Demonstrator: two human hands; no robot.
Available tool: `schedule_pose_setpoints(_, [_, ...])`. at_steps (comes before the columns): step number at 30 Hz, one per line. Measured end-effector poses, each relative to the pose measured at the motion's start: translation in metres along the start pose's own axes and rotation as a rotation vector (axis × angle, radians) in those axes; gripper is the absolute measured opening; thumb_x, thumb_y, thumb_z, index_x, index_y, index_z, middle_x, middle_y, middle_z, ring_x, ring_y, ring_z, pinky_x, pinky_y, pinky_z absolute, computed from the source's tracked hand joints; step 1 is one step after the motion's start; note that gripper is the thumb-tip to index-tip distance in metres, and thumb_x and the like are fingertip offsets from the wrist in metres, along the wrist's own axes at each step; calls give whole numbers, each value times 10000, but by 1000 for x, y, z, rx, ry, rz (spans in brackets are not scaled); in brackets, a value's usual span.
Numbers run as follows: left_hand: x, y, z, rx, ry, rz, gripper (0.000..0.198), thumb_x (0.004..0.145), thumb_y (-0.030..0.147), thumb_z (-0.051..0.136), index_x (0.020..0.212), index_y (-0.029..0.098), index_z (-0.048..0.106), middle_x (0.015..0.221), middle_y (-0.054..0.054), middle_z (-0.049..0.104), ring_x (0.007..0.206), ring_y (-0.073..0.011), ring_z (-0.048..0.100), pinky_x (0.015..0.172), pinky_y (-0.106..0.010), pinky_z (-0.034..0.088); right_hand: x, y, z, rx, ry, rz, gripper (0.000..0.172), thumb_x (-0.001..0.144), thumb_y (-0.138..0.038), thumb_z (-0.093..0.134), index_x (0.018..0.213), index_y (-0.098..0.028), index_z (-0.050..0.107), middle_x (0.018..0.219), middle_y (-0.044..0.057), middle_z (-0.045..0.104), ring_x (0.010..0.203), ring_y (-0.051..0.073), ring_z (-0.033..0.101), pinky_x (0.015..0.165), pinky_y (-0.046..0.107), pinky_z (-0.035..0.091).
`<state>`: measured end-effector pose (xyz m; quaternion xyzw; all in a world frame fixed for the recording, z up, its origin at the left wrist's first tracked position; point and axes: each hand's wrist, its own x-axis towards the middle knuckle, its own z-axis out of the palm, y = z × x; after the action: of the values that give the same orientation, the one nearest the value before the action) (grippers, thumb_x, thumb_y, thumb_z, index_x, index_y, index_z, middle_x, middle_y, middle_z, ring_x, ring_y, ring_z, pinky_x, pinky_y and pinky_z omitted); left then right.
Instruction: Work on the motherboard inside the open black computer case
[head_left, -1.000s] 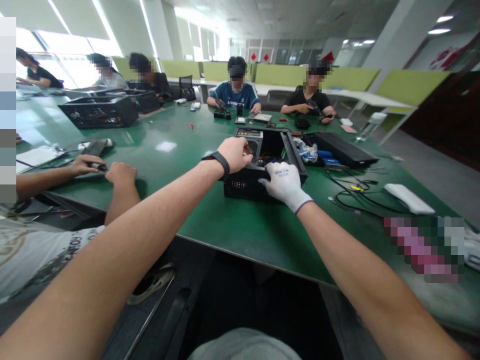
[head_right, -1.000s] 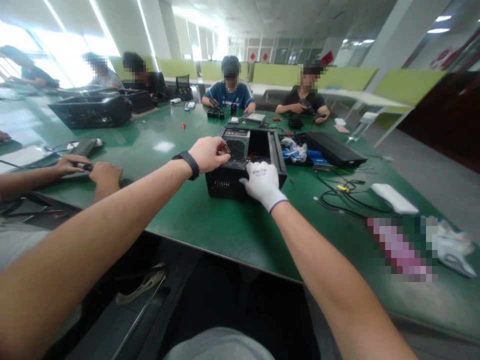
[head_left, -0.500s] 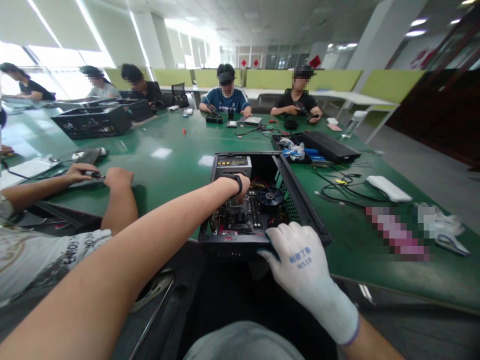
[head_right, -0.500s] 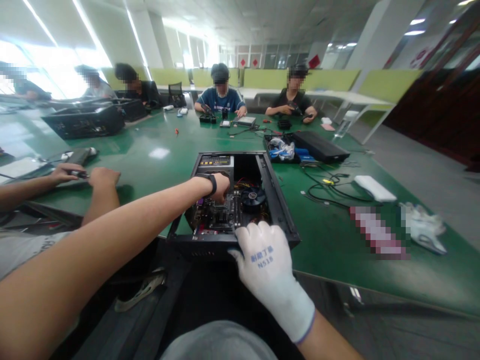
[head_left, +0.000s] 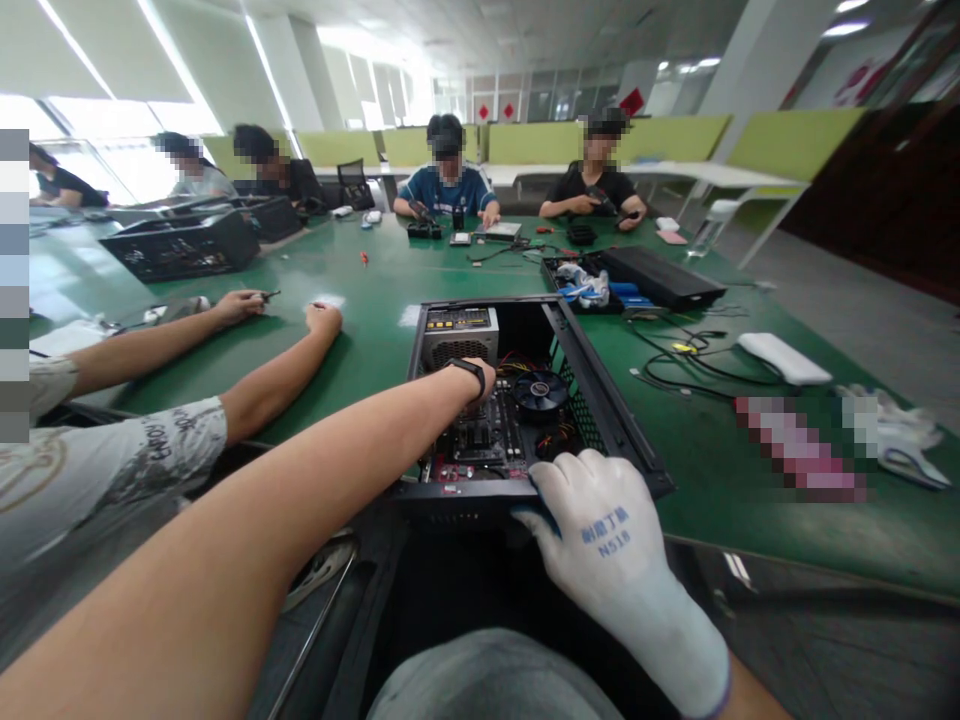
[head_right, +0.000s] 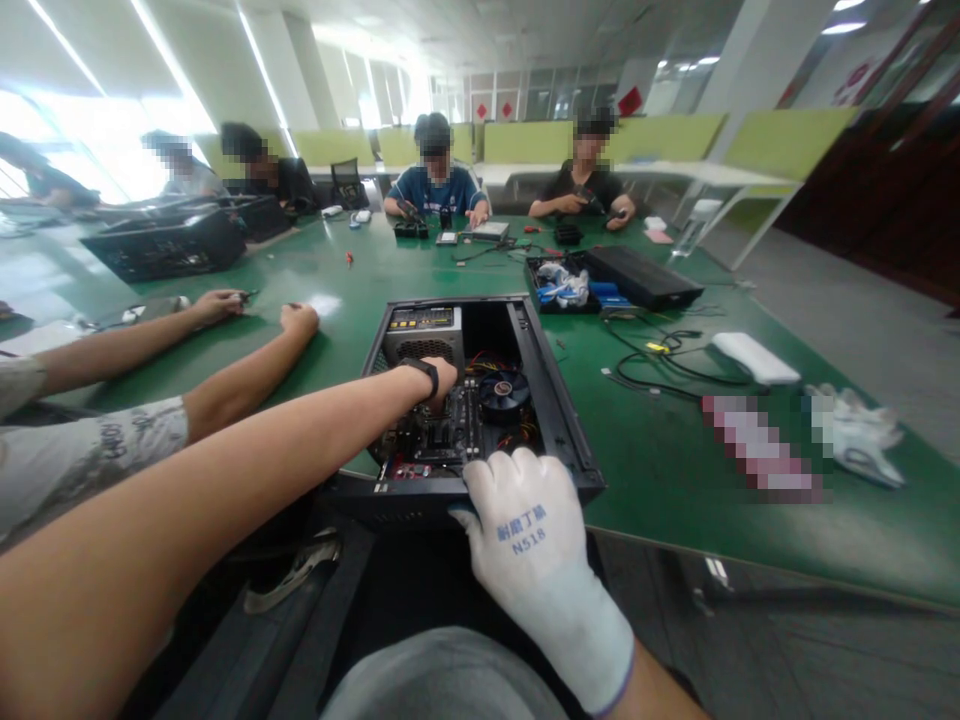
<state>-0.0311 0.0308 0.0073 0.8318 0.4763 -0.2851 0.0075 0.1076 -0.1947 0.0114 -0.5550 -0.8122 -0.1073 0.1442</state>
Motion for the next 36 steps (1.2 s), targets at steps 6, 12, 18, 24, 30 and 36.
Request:
schedule_pose_setpoints(6, [9, -4, 5, -12, 8, 9, 714, 450, 331, 897, 1121, 145, 739, 1121, -166, 728, 1015, -301, 688, 861, -311, 552, 0, 0, 0, 10, -12, 6, 214, 799, -395, 688, 924, -235, 621, 823, 42, 596, 783, 229, 458, 683, 352, 200])
schedule_pose_setpoints(12, [4, -1, 2, 0, -3, -12, 751, 455, 370, 894, 1157, 167, 723, 1158, -150, 718, 1056, -295, 674, 888, -299, 539, 0, 0, 1, 7, -9, 12, 213, 798, -398, 684, 911, -228, 623, 815, 51, 599, 780, 229, 446, 689, 350, 211])
schedule_pose_setpoints(18, [-3, 1, -2, 31, -18, -7, 772, 511, 359, 883, 1215, 109, 688, 1184, -171, 703, 1072, -299, 665, 908, -298, 533, -1, 0, 2, 3, -8, 6, 217, 807, -409, 673, 917, -232, 616, 816, 47, 597, 781, 230, 442, 689, 347, 205])
schedule_pose_setpoints(24, [-2, 0, -1, -29, -14, -25, 743, 481, 346, 898, 1174, 149, 716, 1158, -169, 713, 1067, -319, 666, 900, -335, 538, 0, 0, 2, -2, 1, -2, 212, 809, -397, 670, 926, -229, 618, 810, 51, 590, 780, 231, 447, 682, 350, 197])
schedule_pose_setpoints(30, [1, -1, 1, -102, -9, -36, 747, 449, 338, 914, 1137, 107, 736, 1125, -198, 716, 1047, -341, 669, 928, -354, 523, 0, 0, 1, -7, 18, -7, 211, 794, -380, 688, 920, -226, 619, 807, 49, 588, 772, 225, 448, 682, 350, 198])
schedule_pose_setpoints(36, [0, 1, 0, -36, -32, -26, 749, 495, 369, 900, 1169, 99, 718, 1135, -176, 718, 1064, -329, 663, 922, -337, 529, 1, 0, 1, -10, 36, -10, 221, 779, -379, 709, 909, -223, 621, 790, 43, 578, 762, 219, 439, 673, 344, 188])
